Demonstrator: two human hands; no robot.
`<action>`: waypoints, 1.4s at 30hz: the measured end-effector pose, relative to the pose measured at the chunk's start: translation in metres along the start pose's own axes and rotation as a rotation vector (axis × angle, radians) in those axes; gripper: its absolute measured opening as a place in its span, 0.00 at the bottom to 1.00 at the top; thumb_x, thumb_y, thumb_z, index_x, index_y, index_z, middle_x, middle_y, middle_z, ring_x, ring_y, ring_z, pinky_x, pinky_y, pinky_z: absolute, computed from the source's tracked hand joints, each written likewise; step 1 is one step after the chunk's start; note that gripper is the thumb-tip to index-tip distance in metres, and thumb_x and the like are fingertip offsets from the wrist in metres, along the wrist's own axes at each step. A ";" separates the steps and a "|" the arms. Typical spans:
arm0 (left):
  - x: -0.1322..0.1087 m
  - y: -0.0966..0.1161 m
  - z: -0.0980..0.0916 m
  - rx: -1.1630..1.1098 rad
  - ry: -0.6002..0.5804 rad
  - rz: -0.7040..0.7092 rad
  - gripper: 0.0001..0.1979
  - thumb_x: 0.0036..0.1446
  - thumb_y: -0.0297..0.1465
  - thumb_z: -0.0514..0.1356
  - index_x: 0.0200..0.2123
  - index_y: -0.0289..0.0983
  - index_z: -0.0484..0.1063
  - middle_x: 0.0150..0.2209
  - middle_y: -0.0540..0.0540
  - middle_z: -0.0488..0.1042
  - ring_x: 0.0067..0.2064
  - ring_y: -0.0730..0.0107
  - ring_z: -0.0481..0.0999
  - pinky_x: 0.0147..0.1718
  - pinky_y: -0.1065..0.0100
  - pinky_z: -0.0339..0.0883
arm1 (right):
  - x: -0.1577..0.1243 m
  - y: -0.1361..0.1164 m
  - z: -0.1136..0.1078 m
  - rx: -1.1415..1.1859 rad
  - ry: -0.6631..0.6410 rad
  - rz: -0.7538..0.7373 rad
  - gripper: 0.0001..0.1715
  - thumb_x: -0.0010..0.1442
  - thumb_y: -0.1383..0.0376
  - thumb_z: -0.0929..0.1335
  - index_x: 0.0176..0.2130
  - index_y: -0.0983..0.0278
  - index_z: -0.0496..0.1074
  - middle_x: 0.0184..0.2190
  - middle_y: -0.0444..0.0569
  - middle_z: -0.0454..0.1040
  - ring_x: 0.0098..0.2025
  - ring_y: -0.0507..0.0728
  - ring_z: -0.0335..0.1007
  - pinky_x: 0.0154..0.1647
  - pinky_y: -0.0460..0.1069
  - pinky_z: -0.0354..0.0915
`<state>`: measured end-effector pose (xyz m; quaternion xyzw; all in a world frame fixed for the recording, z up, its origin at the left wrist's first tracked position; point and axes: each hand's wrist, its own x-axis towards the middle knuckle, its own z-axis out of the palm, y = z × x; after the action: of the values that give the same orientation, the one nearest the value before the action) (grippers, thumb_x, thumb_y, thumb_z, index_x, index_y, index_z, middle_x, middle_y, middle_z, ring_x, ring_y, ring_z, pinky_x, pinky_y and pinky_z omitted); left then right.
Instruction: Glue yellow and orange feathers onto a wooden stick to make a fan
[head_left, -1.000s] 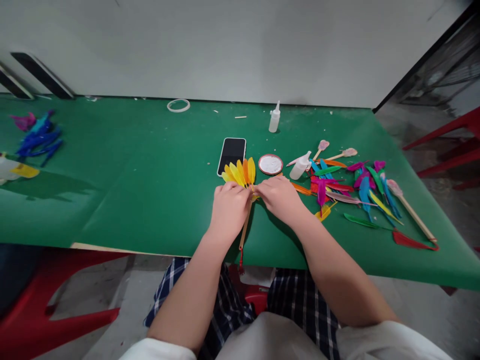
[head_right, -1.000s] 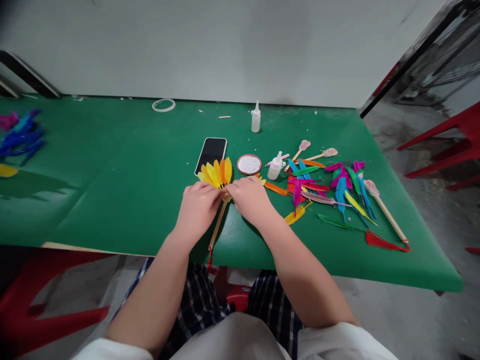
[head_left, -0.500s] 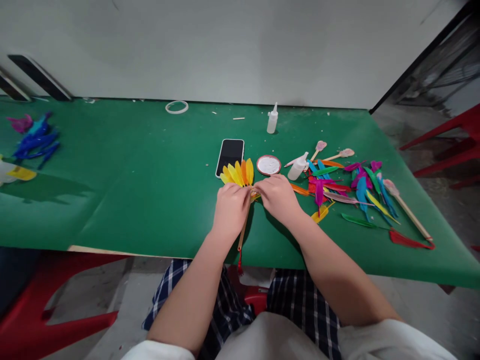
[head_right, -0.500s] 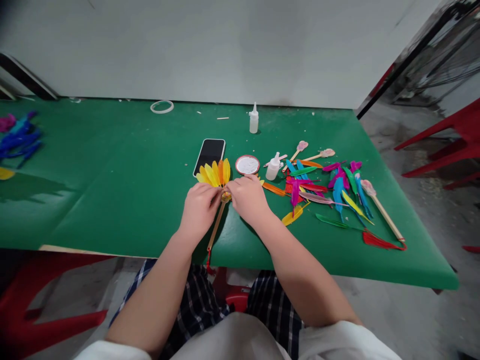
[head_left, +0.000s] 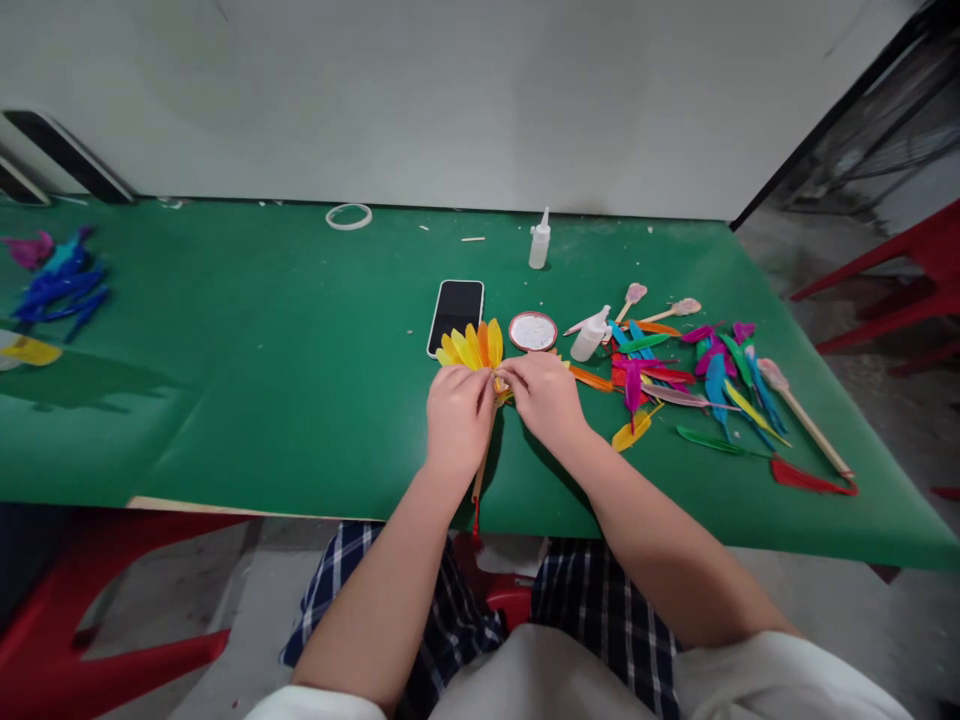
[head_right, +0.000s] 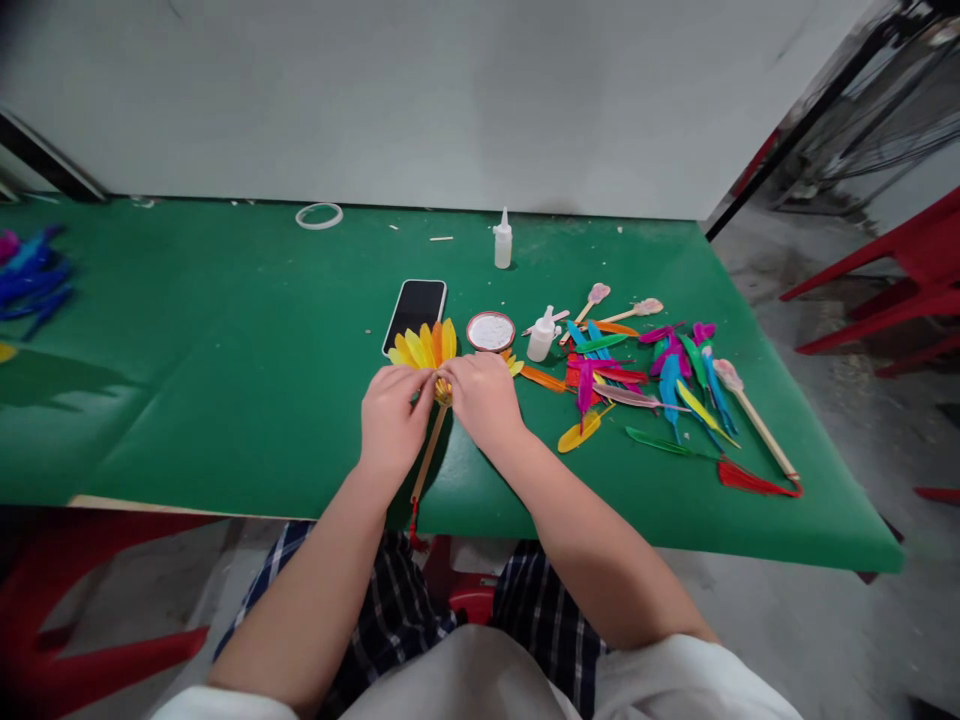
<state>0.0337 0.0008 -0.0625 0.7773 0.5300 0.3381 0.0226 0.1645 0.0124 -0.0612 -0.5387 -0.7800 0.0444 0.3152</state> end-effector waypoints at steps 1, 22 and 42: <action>0.000 -0.001 -0.001 0.019 -0.025 0.000 0.11 0.58 0.29 0.51 0.33 0.34 0.73 0.29 0.44 0.74 0.34 0.64 0.68 0.35 0.63 0.62 | 0.000 0.001 0.000 0.005 -0.015 -0.007 0.12 0.59 0.67 0.61 0.31 0.65 0.72 0.28 0.49 0.75 0.33 0.55 0.67 0.37 0.48 0.57; 0.003 -0.006 -0.008 0.204 -0.192 0.078 0.08 0.56 0.29 0.53 0.28 0.37 0.71 0.27 0.45 0.75 0.33 0.61 0.71 0.30 0.61 0.54 | -0.001 -0.001 0.000 -0.216 -0.261 -0.134 0.15 0.61 0.68 0.57 0.37 0.68 0.70 0.31 0.53 0.72 0.34 0.57 0.65 0.37 0.51 0.53; 0.006 -0.013 -0.016 0.189 -0.246 0.128 0.09 0.56 0.30 0.54 0.29 0.38 0.74 0.28 0.46 0.76 0.35 0.60 0.71 0.30 0.62 0.54 | -0.001 0.003 -0.004 -0.159 -0.256 -0.187 0.13 0.60 0.68 0.58 0.36 0.67 0.71 0.31 0.51 0.73 0.36 0.55 0.65 0.42 0.51 0.53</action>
<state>0.0157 0.0065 -0.0523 0.8437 0.5020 0.1899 -0.0074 0.1696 0.0115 -0.0601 -0.4771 -0.8615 0.0214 0.1722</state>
